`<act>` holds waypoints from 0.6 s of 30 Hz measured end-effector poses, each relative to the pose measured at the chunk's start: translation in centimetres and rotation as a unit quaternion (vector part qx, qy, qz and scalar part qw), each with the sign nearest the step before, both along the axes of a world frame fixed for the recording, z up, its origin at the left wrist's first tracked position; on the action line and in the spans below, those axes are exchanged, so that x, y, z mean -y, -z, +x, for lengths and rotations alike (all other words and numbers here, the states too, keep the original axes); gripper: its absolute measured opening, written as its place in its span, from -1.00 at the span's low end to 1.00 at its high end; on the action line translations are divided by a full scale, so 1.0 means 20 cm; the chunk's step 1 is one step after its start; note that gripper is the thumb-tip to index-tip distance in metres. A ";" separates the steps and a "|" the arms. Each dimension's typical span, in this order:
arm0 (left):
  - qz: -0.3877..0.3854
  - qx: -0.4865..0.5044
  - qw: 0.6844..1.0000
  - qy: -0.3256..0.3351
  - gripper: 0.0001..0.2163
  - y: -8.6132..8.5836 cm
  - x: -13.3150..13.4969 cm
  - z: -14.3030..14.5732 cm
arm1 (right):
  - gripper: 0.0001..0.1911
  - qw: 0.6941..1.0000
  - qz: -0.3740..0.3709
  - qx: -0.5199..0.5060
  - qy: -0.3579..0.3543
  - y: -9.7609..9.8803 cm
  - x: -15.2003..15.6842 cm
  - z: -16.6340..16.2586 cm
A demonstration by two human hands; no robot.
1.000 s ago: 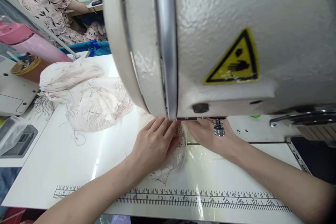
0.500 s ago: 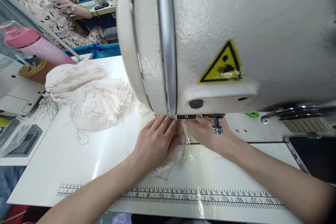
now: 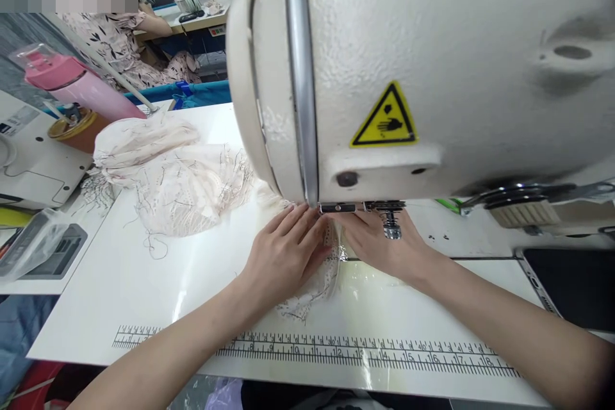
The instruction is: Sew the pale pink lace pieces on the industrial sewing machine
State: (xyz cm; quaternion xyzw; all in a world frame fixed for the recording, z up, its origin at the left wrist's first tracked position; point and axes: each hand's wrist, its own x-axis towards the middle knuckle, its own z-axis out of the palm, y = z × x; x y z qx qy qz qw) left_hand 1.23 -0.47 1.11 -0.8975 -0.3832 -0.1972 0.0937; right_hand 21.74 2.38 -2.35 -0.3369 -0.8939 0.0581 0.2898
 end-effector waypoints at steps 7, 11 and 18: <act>0.065 -0.053 0.978 0.190 -0.64 -0.11 0.15 -0.14 | -0.73 0.991 0.032 0.050 -0.122 -0.06 -0.02 0.04; 0.073 -0.114 0.974 0.180 -0.89 -0.07 0.29 -0.21 | -0.75 0.986 0.037 0.046 -0.153 -0.05 -0.05 0.04; -0.120 0.017 0.992 -0.036 -0.87 -0.22 0.30 -0.19 | -0.83 0.984 0.043 0.014 -0.172 -0.08 -0.04 0.03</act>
